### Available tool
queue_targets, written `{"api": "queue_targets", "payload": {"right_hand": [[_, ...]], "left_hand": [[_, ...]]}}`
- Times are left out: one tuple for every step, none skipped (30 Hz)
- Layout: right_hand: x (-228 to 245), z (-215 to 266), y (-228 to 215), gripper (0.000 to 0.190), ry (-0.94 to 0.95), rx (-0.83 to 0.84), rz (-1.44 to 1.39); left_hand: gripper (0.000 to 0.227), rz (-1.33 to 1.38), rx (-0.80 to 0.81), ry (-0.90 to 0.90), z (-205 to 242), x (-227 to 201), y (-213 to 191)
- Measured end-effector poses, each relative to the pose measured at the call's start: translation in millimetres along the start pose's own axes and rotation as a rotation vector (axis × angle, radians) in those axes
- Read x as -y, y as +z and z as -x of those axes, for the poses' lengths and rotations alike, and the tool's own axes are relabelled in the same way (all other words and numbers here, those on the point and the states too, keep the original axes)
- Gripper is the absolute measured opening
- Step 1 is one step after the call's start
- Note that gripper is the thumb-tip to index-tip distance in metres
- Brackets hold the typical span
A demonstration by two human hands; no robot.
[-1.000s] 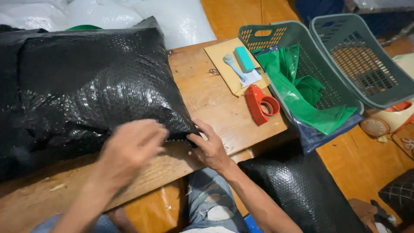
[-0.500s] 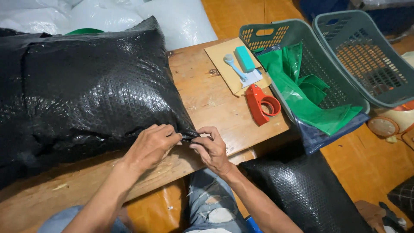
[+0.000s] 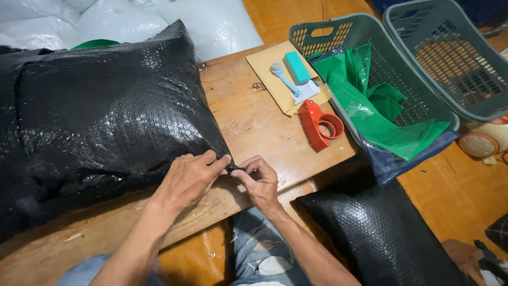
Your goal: The person seals a black bubble mailer by hand, folding and pinching the edges to close it. They then use a red handheld stapler to secure the sealed edge with staples.
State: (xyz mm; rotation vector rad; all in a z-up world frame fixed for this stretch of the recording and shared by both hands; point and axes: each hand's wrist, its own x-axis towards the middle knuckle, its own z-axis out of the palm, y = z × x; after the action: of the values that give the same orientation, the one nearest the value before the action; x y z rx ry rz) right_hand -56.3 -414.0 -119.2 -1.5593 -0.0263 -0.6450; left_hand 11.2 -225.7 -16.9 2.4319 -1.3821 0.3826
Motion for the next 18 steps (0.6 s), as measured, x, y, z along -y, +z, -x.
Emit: {"api": "queue_targets", "payload": {"right_hand": [[5, 1, 2, 0.034, 0.003, -0.001, 0.000], [10, 2, 4, 0.030, -0.031, -0.044, 0.049], [15, 3, 7, 0.027, -0.065, -0.085, 0.096], [17, 5, 7, 0.027, -0.062, -0.085, 0.095], [18, 7, 7, 0.022, -0.090, -0.100, 0.109], [19, 9, 7, 0.019, -0.118, -0.116, 0.123], [13, 13, 8, 0.019, -0.115, -0.117, 0.122], [8, 17, 9, 0.025, -0.051, -0.127, 0.086], [2, 21, 10, 0.034, 0.011, -0.138, 0.050], [12, 17, 7, 0.034, 0.012, -0.140, 0.050], [22, 12, 4, 0.024, -0.036, -0.091, 0.089], [32, 8, 1, 0.015, -0.084, -0.041, 0.128], [33, 7, 1, 0.015, -0.085, -0.042, 0.127], [35, 7, 0, 0.014, -0.107, -0.037, 0.107], [36, 7, 0, 0.013, -0.128, -0.032, 0.086], [34, 8, 1, 0.013, -0.129, -0.032, 0.084], [32, 10, 2, 0.011, -0.094, -0.034, 0.058], [29, 11, 2, 0.009, -0.059, -0.036, 0.032]], "left_hand": [[0.026, 0.002, 0.003, 0.000, 3, 6, 12], [0.026, 0.009, 0.015, 0.008, 6, 11, 25], [0.025, 0.015, 0.028, 0.014, 11, 17, 37], [0.025, 0.015, 0.031, 0.012, 10, 14, 34], [0.024, 0.020, 0.032, 0.008, 8, 12, 30], [0.023, 0.025, 0.034, 0.004, 7, 10, 26], [0.023, 0.026, 0.037, 0.004, 7, 11, 25], [0.023, 0.060, 0.041, 0.004, 7, 11, 24], [0.023, 0.095, 0.044, 0.006, 7, 11, 24], [0.023, 0.096, 0.047, 0.008, 6, 11, 26], [0.023, 0.074, 0.045, 0.006, 6, 11, 28], [0.023, 0.052, 0.043, 0.004, 5, 11, 30], [0.023, 0.050, 0.042, 0.005, 2, 8, 28], [0.023, 0.030, -0.020, 0.033, 0, 4, 25], [0.024, 0.009, -0.080, 0.061, -2, 1, 23], [0.024, 0.008, -0.080, 0.061, -3, -2, 23], [0.024, 0.042, -0.071, 0.083, -4, -4, 22], [0.024, 0.075, -0.063, 0.106, -5, -7, 22]]}}
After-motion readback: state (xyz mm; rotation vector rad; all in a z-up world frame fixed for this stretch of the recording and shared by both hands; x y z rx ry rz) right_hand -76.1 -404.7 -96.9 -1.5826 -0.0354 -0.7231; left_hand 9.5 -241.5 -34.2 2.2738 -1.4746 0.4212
